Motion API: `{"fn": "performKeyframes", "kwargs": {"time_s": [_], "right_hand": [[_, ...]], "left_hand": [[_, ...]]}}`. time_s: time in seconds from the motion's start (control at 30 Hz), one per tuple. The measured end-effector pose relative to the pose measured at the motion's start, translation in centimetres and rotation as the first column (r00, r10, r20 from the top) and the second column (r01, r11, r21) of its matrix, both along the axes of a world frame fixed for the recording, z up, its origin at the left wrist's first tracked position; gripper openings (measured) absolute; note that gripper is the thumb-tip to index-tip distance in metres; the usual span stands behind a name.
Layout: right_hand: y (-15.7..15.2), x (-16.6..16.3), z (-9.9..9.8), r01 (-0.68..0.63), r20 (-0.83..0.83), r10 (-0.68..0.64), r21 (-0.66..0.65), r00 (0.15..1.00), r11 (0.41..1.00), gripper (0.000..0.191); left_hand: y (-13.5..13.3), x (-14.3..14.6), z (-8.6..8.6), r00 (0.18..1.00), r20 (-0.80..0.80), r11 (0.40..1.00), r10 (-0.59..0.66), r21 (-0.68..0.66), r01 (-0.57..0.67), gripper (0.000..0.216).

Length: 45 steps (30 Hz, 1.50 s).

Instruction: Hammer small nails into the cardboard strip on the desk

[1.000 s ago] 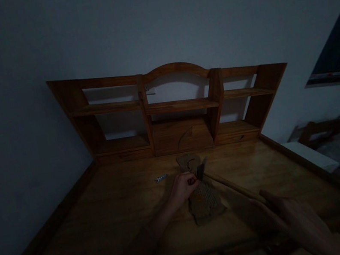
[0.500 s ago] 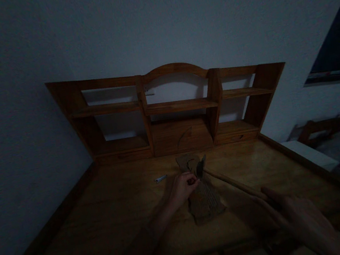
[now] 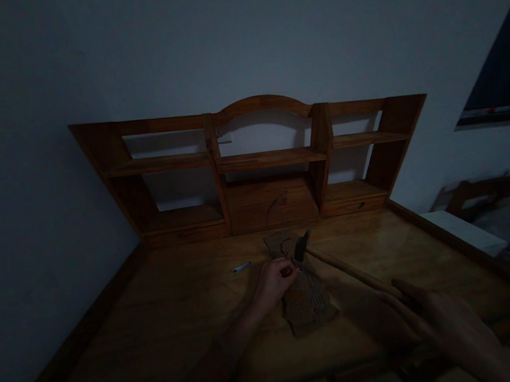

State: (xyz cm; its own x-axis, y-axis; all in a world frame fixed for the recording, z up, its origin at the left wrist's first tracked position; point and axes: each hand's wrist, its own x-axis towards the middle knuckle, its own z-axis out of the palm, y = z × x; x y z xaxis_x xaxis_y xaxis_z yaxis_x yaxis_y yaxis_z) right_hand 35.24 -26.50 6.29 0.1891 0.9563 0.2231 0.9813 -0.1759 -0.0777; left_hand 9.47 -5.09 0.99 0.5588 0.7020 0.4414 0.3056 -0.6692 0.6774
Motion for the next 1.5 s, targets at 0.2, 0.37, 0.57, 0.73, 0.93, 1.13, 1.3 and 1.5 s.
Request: {"fn": "performKeyframes", "kwargs": {"time_s": [0.2,0.37,0.57,0.73,0.93,1.13,1.3,1.5], "right_hand": [[-0.1,-1.0,1.1,-0.023,-0.052,0.02,-0.066,0.998,0.998,0.042],[-0.1,-1.0,0.9,-0.004,-0.031,0.003,-0.01,1.0,1.0,0.048],[0.0,-1.3,1.4,0.012,-0.009,-0.012,-0.073,1.0,0.997,0.05],[0.1,-1.5,1.7,0.028,-0.029,-0.031,-0.119,0.999,0.992,0.053],[0.0,-1.5,1.4,0.027,-0.017,-0.029,-0.108,0.999,0.994,0.053],[0.0,-1.2,1.2,0.021,-0.013,-0.023,-0.116,1.0,0.993,0.051],[-0.1,-1.1,1.0,0.014,-0.021,-0.015,-0.075,1.0,0.997,0.047],[0.0,-1.0,0.6,-0.006,-0.026,0.006,-0.015,1.0,1.0,0.045]], "left_hand": [[0.0,0.0,0.0,1.0,-0.027,1.0,0.014,0.005,-0.014,0.015],[0.1,0.1,-0.1,1.0,-0.009,1.0,0.013,0.012,-0.013,0.016],[0.0,0.0,0.0,1.0,-0.003,1.0,0.01,0.0,-0.01,0.015],[-0.2,-0.1,0.2,1.0,-0.009,1.0,0.013,-0.013,-0.013,0.017],[-0.2,0.0,0.4,0.999,-0.034,0.999,0.035,-0.033,-0.036,0.015],[-0.2,0.0,0.6,0.998,-0.044,0.999,0.048,-0.012,-0.049,0.015],[-0.3,0.0,0.5,1.0,-0.016,1.0,0.02,-0.024,-0.02,0.015],[0.0,0.0,0.1,0.999,0.012,0.997,0.046,-0.055,-0.045,0.017]]}}
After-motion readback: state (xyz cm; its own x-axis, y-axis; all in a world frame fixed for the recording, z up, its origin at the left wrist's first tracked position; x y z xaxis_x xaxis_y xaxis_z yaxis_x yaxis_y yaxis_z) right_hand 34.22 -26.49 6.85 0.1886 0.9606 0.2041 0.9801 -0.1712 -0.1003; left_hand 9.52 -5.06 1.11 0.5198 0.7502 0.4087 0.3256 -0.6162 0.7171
